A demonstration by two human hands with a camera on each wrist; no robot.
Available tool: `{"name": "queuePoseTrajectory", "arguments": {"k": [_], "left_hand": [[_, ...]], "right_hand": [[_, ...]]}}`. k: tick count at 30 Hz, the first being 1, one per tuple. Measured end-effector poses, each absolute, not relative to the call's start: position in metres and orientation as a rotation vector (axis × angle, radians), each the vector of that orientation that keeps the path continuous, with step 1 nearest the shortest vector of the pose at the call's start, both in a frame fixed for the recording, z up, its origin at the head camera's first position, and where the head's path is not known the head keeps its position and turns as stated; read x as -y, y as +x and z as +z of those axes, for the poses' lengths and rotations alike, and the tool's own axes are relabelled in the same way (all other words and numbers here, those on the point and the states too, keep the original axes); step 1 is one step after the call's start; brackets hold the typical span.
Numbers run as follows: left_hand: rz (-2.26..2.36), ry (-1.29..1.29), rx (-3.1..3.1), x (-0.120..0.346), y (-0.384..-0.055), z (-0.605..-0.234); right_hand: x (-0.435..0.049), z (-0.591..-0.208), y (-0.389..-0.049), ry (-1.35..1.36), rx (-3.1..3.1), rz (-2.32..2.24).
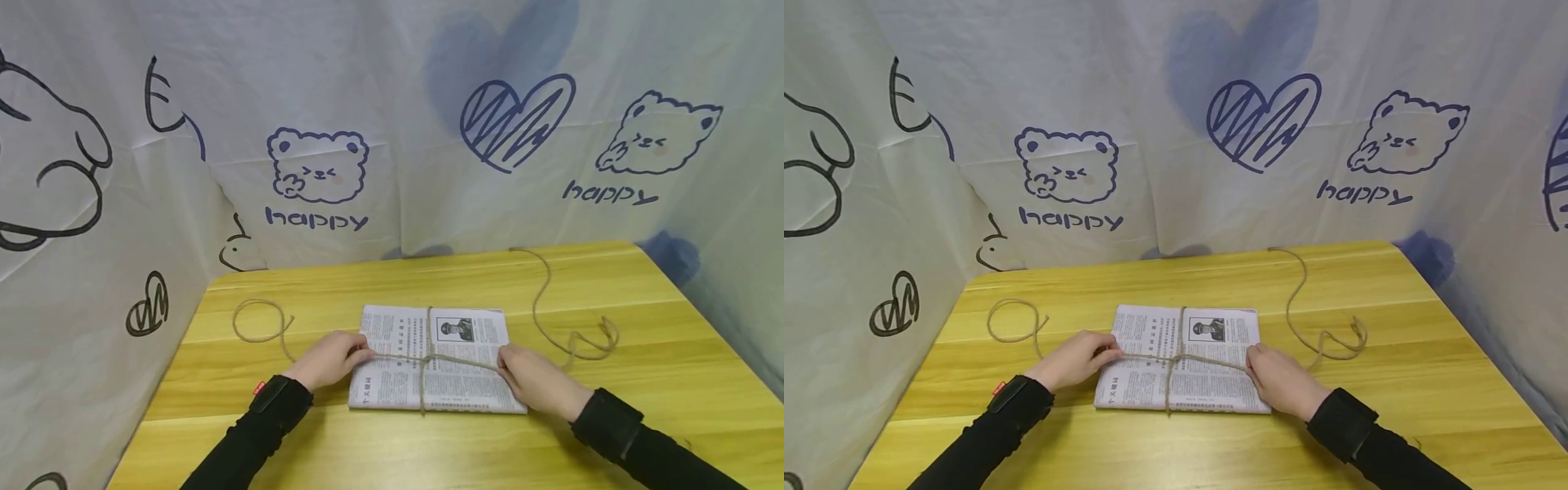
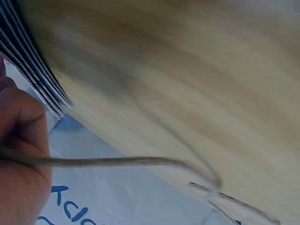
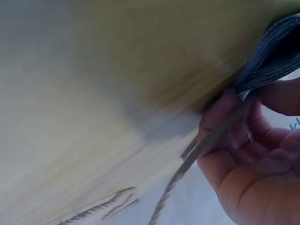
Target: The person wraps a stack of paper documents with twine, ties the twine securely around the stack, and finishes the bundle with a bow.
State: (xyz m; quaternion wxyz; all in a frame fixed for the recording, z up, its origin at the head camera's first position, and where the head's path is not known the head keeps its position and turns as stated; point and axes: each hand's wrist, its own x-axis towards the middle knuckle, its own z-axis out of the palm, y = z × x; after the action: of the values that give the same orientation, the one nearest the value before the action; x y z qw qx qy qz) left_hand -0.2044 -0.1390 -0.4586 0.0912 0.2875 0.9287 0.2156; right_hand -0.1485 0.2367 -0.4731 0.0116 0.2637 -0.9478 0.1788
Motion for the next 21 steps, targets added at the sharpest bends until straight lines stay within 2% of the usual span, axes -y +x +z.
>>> {"name": "queuePoseTrajectory", "arguments": {"k": [7,12,21], "left_hand": [[0.654,0.612,-2.828,0.144,-0.196,-0.463],[0.710,0.460,-2.784,0.147,-0.188,-0.469],[0.710,0.513,-2.767,0.155,-0.178,-0.469]], "right_hand": [[-0.235,-0.475,-0.142,0.605,2.956,0.548],[-0.235,-0.471,-0.147,0.557,3.019,0.686],[-0.245,-0.463,-0.160,0.615,3.042,0.907]]}}
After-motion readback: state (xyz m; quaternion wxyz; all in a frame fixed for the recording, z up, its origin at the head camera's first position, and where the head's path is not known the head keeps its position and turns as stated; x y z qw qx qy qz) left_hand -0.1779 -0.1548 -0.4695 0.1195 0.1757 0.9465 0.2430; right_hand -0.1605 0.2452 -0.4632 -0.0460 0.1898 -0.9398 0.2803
